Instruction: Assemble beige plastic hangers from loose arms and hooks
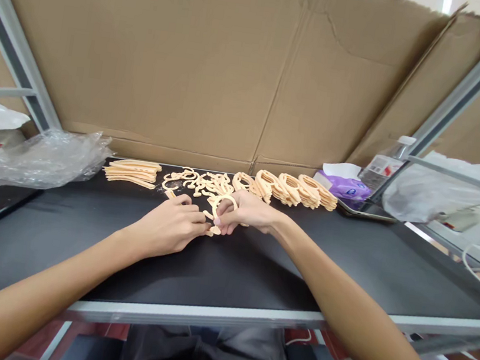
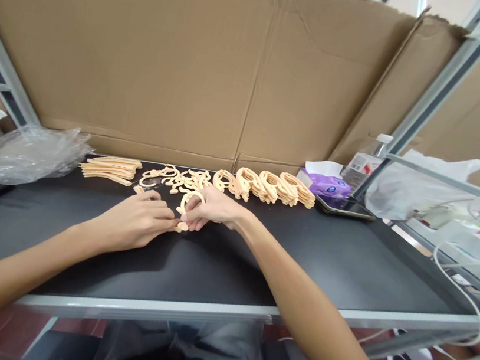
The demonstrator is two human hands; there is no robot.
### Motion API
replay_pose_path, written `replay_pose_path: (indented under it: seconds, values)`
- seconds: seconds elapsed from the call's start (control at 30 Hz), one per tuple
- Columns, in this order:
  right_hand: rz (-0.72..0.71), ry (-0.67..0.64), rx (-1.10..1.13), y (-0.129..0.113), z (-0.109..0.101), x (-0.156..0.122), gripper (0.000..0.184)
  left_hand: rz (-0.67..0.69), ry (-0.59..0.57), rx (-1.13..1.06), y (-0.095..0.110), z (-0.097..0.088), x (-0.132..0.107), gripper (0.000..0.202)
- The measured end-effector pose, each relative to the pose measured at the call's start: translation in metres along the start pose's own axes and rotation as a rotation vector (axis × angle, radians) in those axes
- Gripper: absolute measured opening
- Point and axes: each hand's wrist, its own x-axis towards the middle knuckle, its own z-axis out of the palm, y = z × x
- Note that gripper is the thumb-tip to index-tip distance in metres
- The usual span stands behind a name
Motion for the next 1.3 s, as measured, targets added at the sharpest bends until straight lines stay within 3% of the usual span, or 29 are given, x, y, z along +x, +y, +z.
replay_pose_path:
  seconds: [0.77,0.97,1.3]
  values:
    - [0.150,0.032,0.070,0.008,0.001,0.002,0.019,0.019,0.028,-0.211,-0.003,0.008,-0.005,0.025]
    - [0.163,0.067,-0.031,0.002,0.007,0.000,0.009,0.024,0.054,-0.228,-0.005,0.011,-0.006,0.027]
    - [0.008,0.041,-0.121,-0.002,0.011,-0.005,0.002,-0.003,0.071,-0.322,-0.008,0.012,-0.009,0.028]
